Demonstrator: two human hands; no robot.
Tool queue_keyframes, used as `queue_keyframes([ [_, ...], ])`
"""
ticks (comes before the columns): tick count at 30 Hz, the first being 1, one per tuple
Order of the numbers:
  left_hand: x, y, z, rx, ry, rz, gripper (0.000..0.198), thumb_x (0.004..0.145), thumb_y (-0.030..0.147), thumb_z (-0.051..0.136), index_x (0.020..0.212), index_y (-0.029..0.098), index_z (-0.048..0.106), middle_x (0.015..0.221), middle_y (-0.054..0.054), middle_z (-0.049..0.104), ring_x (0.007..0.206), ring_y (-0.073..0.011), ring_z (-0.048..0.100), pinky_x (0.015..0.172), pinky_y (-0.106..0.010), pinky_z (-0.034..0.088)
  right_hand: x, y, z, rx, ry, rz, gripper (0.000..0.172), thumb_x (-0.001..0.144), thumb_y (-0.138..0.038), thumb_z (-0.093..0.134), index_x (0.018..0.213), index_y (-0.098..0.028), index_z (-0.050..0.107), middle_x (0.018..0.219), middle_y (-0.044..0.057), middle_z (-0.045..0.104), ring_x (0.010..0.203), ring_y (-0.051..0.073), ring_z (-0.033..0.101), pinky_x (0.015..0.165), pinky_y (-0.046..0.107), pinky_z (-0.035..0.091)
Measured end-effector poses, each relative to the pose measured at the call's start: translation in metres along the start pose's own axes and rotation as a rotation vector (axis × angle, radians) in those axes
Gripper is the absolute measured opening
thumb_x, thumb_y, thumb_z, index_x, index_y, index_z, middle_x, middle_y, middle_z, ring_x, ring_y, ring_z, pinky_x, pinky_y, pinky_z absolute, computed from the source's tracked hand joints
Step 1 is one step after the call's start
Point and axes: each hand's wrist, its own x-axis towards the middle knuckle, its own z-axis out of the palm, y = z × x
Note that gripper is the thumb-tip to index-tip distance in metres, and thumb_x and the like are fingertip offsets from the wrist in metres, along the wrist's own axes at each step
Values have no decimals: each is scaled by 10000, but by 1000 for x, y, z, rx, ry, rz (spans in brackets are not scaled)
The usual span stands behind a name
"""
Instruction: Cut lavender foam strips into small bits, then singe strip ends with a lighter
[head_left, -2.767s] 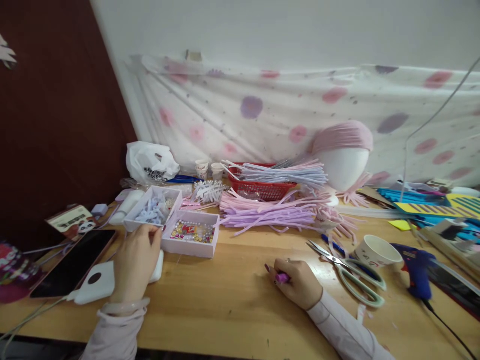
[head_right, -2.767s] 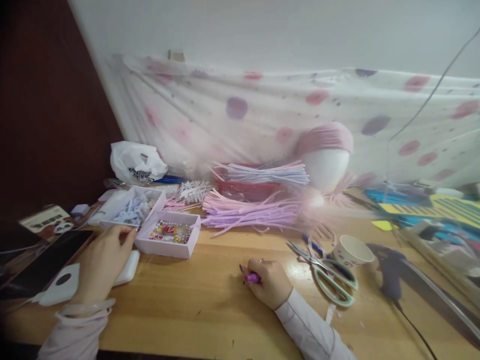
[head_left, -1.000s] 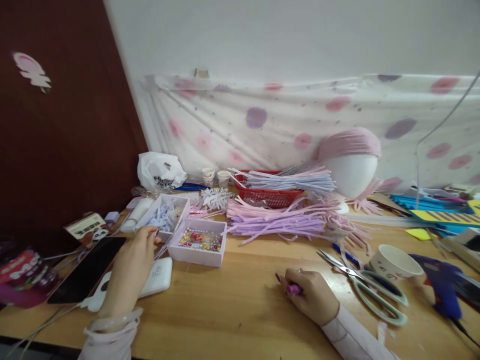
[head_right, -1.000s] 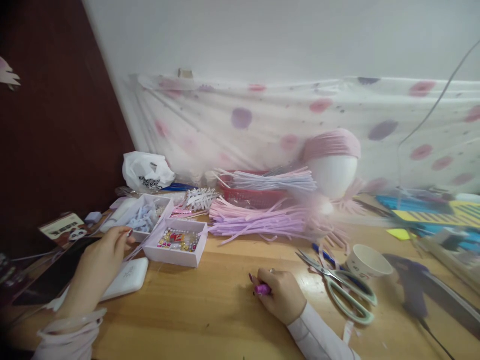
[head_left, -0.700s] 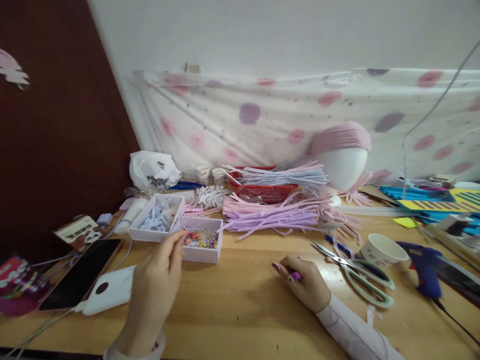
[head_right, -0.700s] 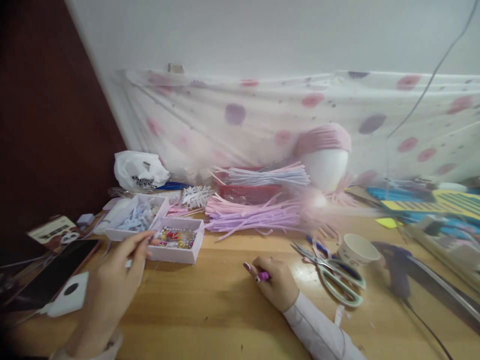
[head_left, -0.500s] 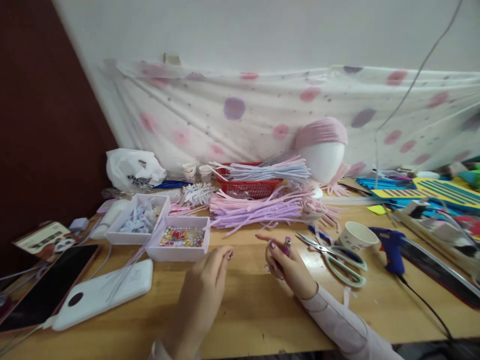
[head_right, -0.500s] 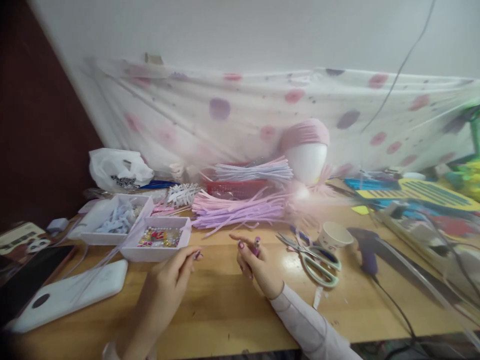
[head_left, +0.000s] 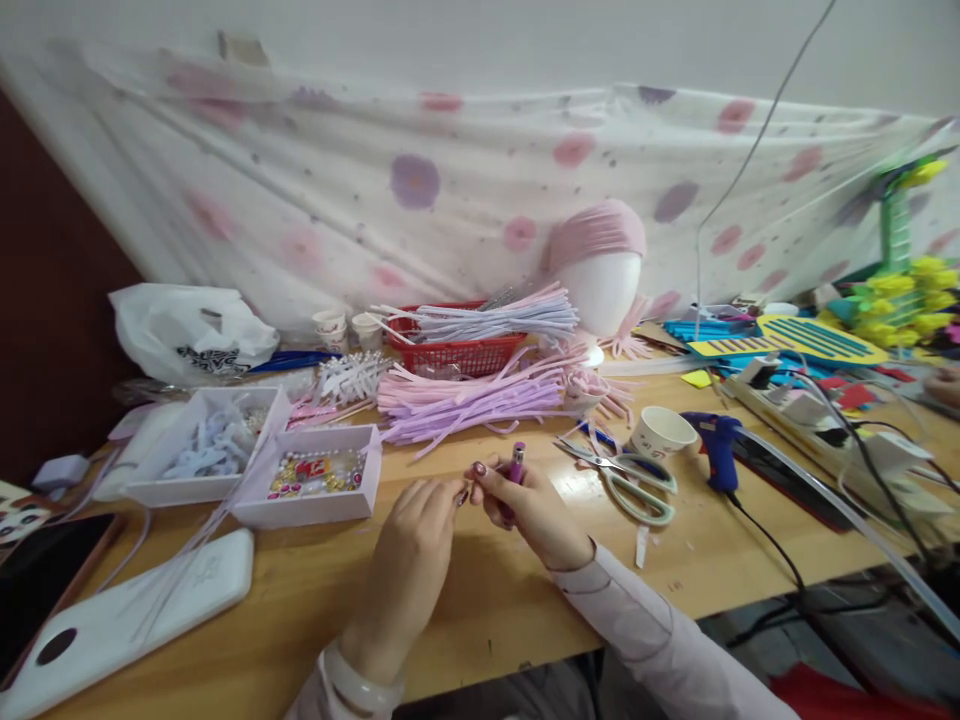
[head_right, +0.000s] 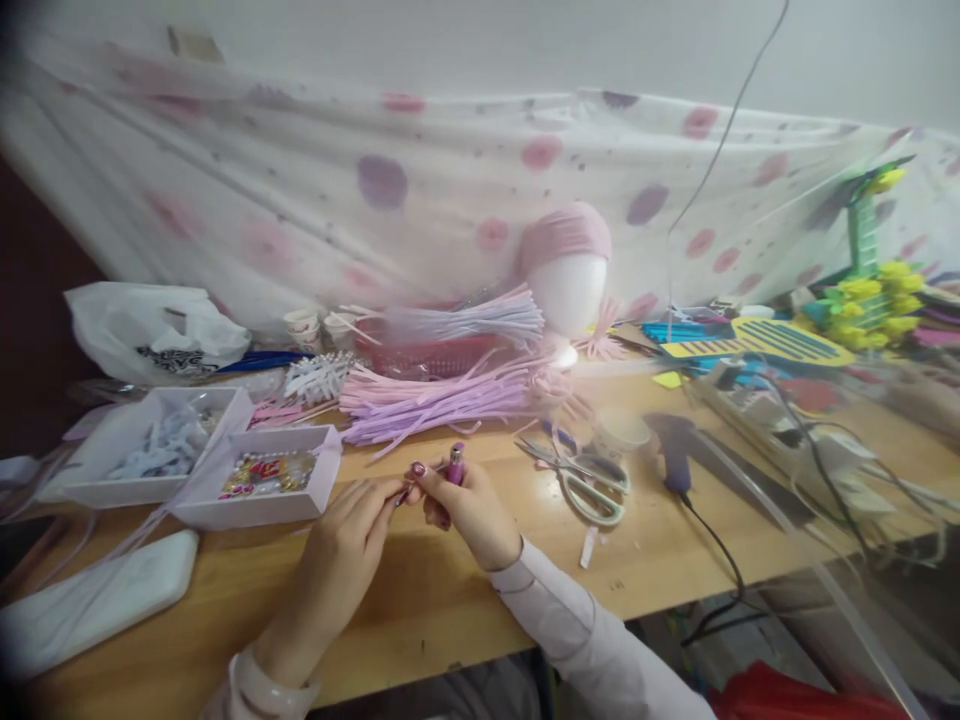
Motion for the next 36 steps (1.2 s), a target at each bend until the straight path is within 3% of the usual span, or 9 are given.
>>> queue_keyframes([
  [3,-2,-3,-3,35,57,-70,228,882,99,385,972,177,580,874,-46,668,832,-158,626,735,-283,495,10,-7,-4,-159,-24,5,399,711,-513,646,882,-168,543,431,-86,467,337,51,332,364,200,212],
  [5,-4,-8,-8,84,119,-132,212,886,129,389,943,172,589,861,-49,678,806,-158,637,721,-273,493,19,-10,-10,-190,-35,-9,432,687,-559,640,840,-169,534,381,-117,359,328,50,284,364,197,209],
  [9,-12,-20,-17,212,208,-241,191,882,198,430,922,184,617,812,-41,703,720,-155,653,671,-247,481,34,-7,-17,68,-121,89,529,685,-710,481,594,-191,441,436,-94,306,353,44,260,362,195,212],
  [12,-21,-29,-20,319,240,-304,164,861,222,477,874,201,639,730,-26,709,655,-154,656,614,-226,462,40,5,-14,146,-155,157,565,685,-729,419,487,-207,327,394,-91,256,322,43,209,326,197,163],
  [19,-30,-31,-20,382,328,-256,177,850,226,508,957,189,644,771,-29,733,622,-142,667,610,-213,463,49,20,-1,59,-142,400,524,763,-645,248,448,-226,261,339,-87,221,280,49,152,290,191,92],
  [30,-32,-26,-19,350,350,-158,133,834,194,546,917,182,649,752,-20,731,631,-123,670,636,-193,469,46,11,-15,123,86,163,462,711,-575,347,422,-218,291,342,-88,192,295,38,112,290,169,85],
  [36,-33,-24,-18,347,359,-106,112,826,189,567,904,174,647,745,-12,727,620,-116,662,625,-189,459,54,-4,-32,214,106,169,432,728,-524,328,424,-221,277,334,-91,155,295,43,70,292,166,60],
])
